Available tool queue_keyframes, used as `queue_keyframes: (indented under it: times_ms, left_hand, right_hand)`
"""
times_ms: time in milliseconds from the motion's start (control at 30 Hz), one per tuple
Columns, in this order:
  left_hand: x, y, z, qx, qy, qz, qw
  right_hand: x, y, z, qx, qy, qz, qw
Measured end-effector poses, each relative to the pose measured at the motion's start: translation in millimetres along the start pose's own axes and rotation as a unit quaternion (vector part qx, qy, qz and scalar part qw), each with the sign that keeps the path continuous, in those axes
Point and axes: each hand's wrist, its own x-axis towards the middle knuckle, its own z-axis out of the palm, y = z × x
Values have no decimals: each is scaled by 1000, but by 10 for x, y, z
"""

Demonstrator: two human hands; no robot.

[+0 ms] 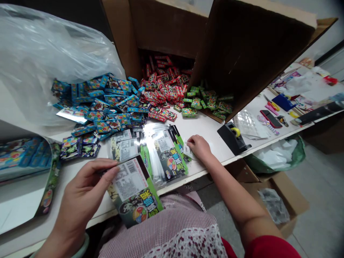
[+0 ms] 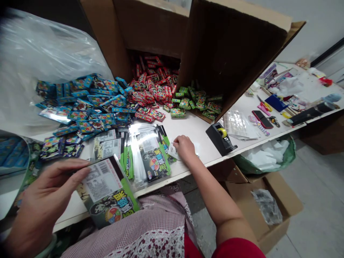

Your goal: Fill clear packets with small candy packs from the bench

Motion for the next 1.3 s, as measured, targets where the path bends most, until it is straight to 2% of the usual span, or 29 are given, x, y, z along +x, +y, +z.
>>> queue_keyframes:
  times_ms: [233, 467, 900, 1300]
  left_hand:
    - [-7, 17, -6, 5, 6, -12, 1000]
    - [-3, 11, 8, 7, 3, 9, 1000]
    - [-16, 41, -16, 11, 12, -48, 999]
    - [-33, 48, -2, -6, 12, -60, 998]
  right_hand:
    - [19, -11, -32, -3, 1, -2, 1000]
    - [-67, -112, -32, -31, 19, -1, 999]
    - [-51, -82, -28, -4, 20, 4, 1000]
    - [23, -26, -10, 12, 7, 9, 1000]
